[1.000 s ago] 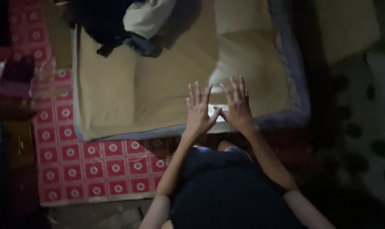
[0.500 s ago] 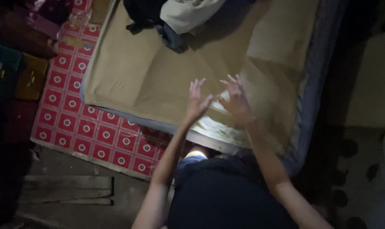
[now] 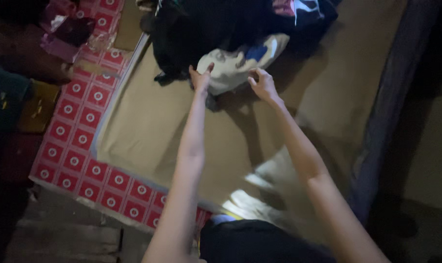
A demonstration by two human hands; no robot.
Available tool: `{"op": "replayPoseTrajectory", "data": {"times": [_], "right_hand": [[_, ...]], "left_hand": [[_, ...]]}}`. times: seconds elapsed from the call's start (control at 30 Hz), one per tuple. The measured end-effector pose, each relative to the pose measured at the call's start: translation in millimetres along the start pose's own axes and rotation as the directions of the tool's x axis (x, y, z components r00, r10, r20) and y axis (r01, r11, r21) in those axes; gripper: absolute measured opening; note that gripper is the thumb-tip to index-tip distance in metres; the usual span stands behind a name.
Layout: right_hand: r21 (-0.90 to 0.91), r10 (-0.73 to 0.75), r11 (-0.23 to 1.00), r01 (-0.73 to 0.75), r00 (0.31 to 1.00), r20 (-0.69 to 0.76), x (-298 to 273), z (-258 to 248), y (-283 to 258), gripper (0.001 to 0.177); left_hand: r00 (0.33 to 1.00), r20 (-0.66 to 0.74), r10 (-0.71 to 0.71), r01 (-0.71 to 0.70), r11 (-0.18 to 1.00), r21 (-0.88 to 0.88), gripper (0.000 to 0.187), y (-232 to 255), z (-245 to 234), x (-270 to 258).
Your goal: The person picks up a light green long-sleeved shirt and a white long-sleeved shirt from a pile on a bed, folds each one into a rectangle, and places them into a yellow drawer of a plastic dresser.
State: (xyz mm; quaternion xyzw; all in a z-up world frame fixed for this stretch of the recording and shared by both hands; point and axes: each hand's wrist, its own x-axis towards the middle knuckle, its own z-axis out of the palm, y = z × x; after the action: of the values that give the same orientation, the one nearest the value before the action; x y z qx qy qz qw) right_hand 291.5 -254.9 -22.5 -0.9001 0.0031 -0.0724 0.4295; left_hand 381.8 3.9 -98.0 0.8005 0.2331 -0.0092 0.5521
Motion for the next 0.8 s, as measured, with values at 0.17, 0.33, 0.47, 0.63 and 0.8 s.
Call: {"op": "replayPoseTrajectory", "data": {"times": [0.17, 0.33, 0.47, 0.63, 0.8], "right_hand": [[0.122, -0.014, 0.992, 0.02, 0.999, -0.05, 33, 4, 12, 0.022], [-0.071, -0.006, 0.997, -0.005, 0.988, -0.155, 13, 21, 38, 0.048], [-0.334, 0.289, 0.894, -0.299, 0.954, -0.08, -39, 37, 51, 0.09], [-0.011, 0.436, 0.893, -0.45, 0.871, -0.225, -77, 34, 99, 0.047], [-0.035, 0.4, 0.916, -0.399, 0.907, 0.131, -113, -10, 40, 0.059]], "left_hand": [[0.848, 0.337, 0.41, -0.409, 0.909, -0.077, 0.057, -32, 73, -37], [0.311, 0.741, 0.595, -0.862, 0.506, -0.044, 0.018, -118, 110, -229], [0.163, 0.846, 0.507, -0.897, 0.433, -0.086, 0.008, -148, 86, -281], [0.255, 0.781, 0.571, -0.897, 0.44, -0.028, 0.034, -73, 43, -254], [0.246, 0.443, 0.862, -0.963, 0.164, 0.215, 0.061, 60, -14, -202]]}}
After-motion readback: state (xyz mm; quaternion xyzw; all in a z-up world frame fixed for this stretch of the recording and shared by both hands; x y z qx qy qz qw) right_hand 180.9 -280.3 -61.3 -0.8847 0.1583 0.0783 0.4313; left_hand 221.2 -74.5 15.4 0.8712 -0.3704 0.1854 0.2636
